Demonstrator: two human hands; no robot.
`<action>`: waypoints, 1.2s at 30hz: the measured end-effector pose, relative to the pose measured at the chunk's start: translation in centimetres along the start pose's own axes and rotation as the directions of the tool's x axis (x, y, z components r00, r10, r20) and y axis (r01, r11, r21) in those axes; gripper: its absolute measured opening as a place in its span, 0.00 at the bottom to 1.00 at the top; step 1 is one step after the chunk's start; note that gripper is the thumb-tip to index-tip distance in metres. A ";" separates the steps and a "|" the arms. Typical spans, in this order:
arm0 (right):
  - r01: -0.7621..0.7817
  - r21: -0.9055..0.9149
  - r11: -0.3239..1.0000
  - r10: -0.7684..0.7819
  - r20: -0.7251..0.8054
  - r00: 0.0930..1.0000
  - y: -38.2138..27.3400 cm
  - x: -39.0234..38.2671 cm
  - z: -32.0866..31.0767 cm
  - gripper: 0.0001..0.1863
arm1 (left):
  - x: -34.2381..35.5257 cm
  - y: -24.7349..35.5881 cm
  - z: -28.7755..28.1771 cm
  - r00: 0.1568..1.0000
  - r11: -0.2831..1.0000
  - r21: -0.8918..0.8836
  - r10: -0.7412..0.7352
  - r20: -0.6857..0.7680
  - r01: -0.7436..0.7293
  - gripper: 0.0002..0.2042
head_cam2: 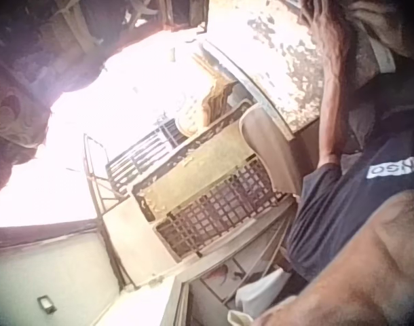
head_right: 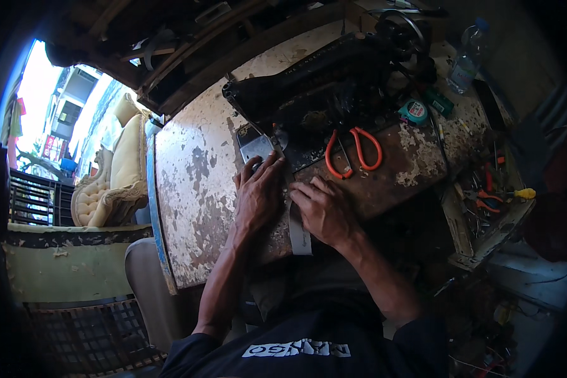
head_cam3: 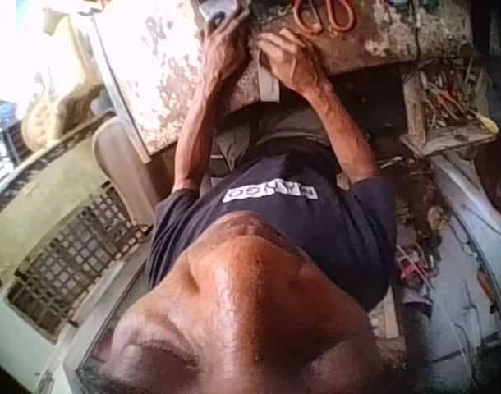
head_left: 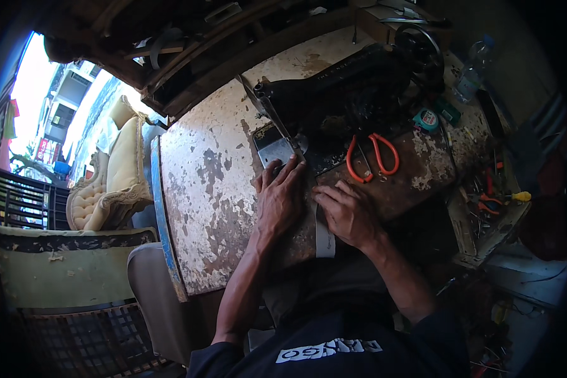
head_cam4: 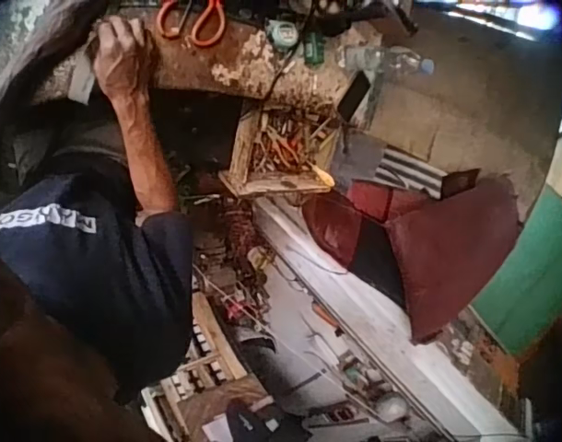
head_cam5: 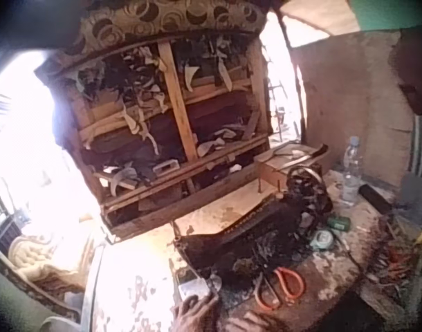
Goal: The person trims a strip of gray fabric using shears, positions it along the edge of a seat cushion, and secures it using a pneumatic staple gun.
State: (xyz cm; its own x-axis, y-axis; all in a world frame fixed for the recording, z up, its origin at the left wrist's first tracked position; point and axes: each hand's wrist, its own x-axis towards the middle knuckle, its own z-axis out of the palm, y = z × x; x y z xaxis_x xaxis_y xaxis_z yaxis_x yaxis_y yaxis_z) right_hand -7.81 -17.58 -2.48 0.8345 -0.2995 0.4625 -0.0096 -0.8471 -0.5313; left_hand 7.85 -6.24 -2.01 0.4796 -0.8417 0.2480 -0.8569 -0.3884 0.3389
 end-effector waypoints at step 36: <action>-0.099 0.007 0.995 0.099 -0.141 0.985 1.8 4.4 2.6 0.14 | 1.5 -0.6 0.2 0.993 0.992 0.053 -0.118 0.002 0.117 0.22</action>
State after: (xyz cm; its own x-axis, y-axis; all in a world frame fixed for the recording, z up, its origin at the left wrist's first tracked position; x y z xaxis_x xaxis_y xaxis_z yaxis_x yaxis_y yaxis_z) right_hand -2.74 -19.30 -3.26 0.7433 -0.4409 0.5031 -0.0886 -0.8103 -0.5793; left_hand 9.02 -7.33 -2.02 0.5768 -0.7908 0.2048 -0.8034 -0.5038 0.3174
